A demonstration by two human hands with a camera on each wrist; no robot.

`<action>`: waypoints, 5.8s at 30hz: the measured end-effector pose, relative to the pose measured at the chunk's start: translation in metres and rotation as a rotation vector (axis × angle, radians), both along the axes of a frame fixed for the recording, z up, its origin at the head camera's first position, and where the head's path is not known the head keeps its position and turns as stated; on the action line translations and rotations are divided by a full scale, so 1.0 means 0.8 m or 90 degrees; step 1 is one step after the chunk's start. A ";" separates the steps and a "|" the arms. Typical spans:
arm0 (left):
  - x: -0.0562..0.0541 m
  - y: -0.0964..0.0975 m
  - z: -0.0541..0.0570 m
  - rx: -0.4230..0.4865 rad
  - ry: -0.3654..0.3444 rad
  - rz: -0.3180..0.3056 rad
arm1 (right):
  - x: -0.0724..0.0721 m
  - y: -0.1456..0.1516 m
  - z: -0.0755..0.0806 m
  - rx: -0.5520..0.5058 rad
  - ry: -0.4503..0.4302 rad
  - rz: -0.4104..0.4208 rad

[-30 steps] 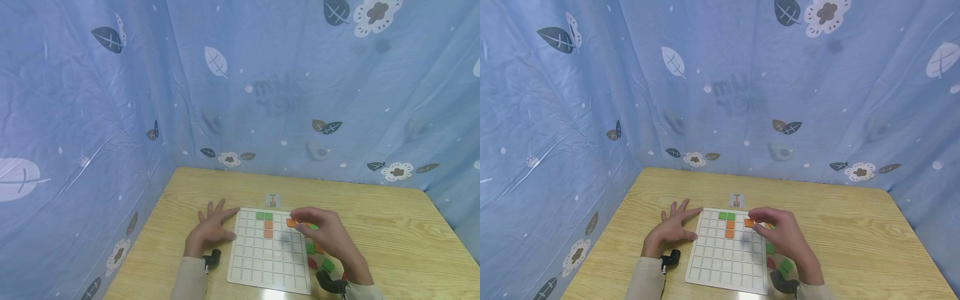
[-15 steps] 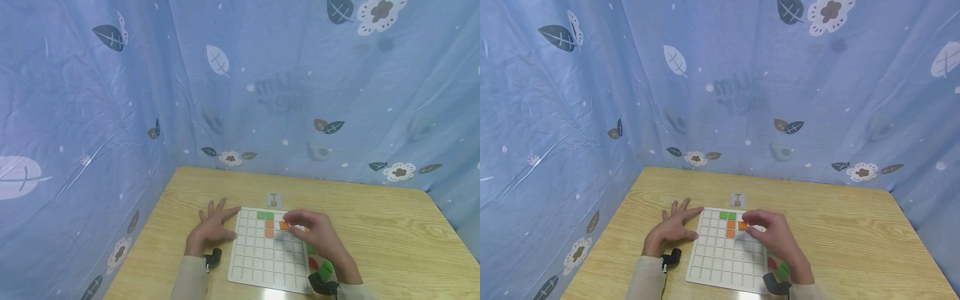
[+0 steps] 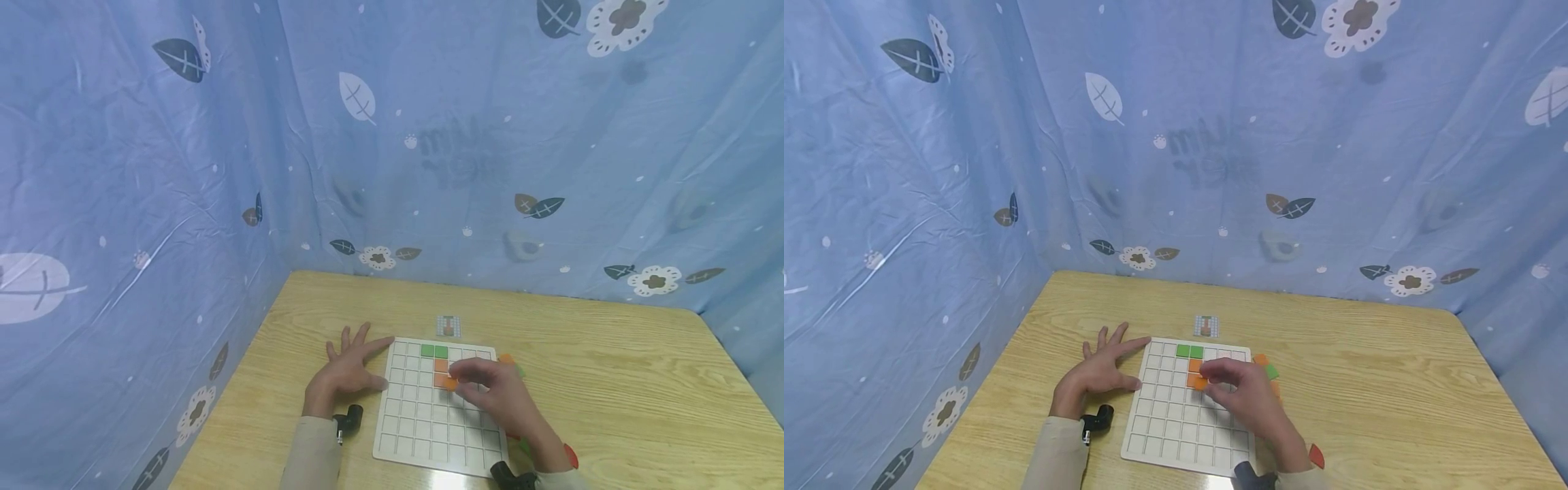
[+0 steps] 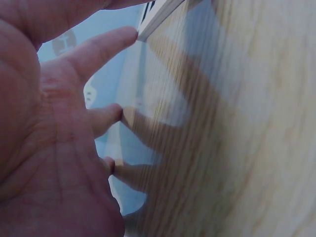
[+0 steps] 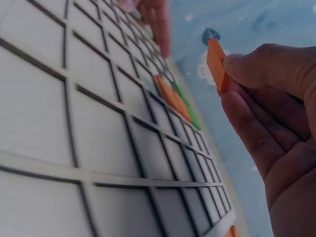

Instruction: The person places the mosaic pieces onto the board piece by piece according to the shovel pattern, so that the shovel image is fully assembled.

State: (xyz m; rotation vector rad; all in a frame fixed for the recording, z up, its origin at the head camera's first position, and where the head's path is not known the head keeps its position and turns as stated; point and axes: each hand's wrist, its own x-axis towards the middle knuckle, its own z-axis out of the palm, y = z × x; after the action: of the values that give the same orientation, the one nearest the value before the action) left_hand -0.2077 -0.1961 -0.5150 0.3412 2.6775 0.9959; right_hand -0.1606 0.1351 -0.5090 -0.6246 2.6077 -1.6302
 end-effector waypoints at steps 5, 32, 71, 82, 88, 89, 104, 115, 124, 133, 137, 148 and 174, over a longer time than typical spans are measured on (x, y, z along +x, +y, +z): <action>-0.001 0.000 -0.001 -0.007 0.002 0.000 | 0.002 -0.008 -0.012 0.016 0.042 0.002; -0.001 -0.001 0.000 0.006 -0.001 -0.002 | 0.008 -0.033 -0.028 0.164 0.243 -0.018; -0.002 -0.002 -0.003 0.017 0.001 -0.008 | -0.016 0.086 0.063 0.089 0.107 -0.096; -0.002 -0.002 -0.005 0.004 0.004 -0.004 | -0.034 0.123 0.050 0.072 0.063 -0.058; -0.002 -0.001 -0.005 0.003 0.006 -0.003 | -0.036 0.135 0.034 0.062 0.013 -0.044; -0.002 -0.001 -0.004 0.006 0.008 -0.003 | -0.037 0.137 0.031 0.064 0.001 -0.044; -0.004 -0.002 -0.006 0.004 0.004 -0.006 | -0.049 0.151 -0.010 0.075 -0.106 -0.050; 0.000 -0.001 -0.005 0.007 0.007 0.001 | -0.052 0.149 -0.018 0.111 -0.090 -0.062; 0.000 -0.001 -0.005 0.015 0.006 0.004 | -0.045 0.150 -0.019 0.137 -0.050 -0.077; 0.001 0.000 -0.004 0.015 0.002 0.008 | -0.038 0.150 -0.022 0.117 -0.029 -0.063; 0.001 -0.001 -0.003 0.016 0.001 0.009 | -0.036 0.150 -0.022 0.126 -0.031 -0.067; 0.000 0.000 -0.004 0.004 0.003 0.011 | -0.033 0.148 -0.021 0.159 -0.006 -0.088; 0.000 -0.001 -0.003 0.009 0.001 0.005 | -0.010 0.141 0.020 0.095 0.129 -0.144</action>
State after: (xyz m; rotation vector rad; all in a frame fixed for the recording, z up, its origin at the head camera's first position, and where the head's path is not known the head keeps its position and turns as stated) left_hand -0.2078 -0.1973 -0.5178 0.3348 2.6762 1.0178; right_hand -0.1685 0.2481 -0.4926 -0.5288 3.0119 -1.4721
